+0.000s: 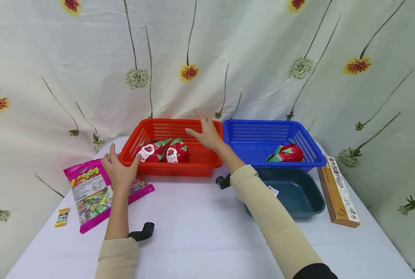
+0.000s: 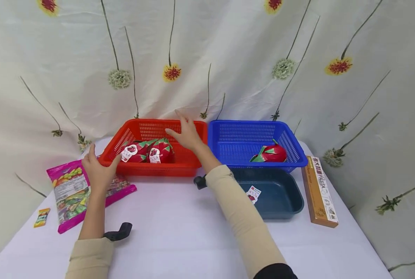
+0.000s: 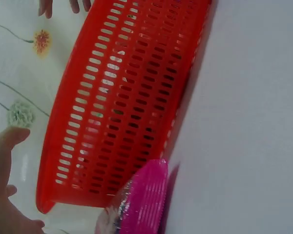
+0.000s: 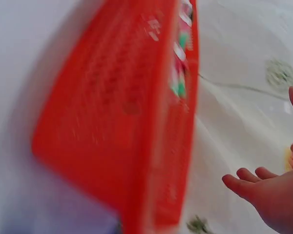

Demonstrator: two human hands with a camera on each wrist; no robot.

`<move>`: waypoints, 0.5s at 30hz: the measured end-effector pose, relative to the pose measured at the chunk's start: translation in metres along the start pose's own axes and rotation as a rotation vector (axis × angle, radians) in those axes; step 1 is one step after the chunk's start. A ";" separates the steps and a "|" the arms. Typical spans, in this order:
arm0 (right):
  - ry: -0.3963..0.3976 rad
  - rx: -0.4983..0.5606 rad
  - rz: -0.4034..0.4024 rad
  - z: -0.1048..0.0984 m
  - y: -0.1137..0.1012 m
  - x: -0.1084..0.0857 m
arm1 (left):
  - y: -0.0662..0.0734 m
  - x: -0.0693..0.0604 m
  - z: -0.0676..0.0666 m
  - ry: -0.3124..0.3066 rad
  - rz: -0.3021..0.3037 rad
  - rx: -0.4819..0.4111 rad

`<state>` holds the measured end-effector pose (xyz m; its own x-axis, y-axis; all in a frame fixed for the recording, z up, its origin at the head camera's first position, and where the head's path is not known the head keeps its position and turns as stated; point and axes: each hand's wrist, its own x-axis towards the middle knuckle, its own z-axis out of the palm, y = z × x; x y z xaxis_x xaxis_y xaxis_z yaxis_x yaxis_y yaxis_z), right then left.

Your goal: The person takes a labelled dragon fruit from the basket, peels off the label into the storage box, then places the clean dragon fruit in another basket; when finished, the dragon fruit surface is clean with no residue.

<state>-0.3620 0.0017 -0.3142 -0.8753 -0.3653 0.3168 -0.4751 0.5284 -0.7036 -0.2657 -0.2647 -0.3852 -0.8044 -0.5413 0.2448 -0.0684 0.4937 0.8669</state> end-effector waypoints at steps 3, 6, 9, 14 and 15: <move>-0.018 0.049 0.059 0.035 -0.003 0.010 | -0.013 0.005 0.006 -0.059 0.023 -0.020; -0.061 0.066 0.132 0.061 -0.001 0.014 | -0.025 0.008 0.013 -0.104 0.063 -0.044; -0.137 0.045 0.201 0.079 0.003 0.014 | -0.033 0.010 0.017 -0.124 0.100 -0.074; -0.269 -0.020 0.229 0.092 0.012 0.016 | -0.040 0.010 0.017 -0.118 0.126 -0.131; -0.285 -0.024 0.231 0.094 0.013 0.017 | -0.041 0.010 0.017 -0.118 0.125 -0.140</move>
<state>-0.3745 -0.0691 -0.3777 -0.9013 -0.4313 -0.0410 -0.2727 0.6382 -0.7199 -0.2811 -0.2793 -0.4255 -0.8654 -0.3948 0.3085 0.1119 0.4479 0.8871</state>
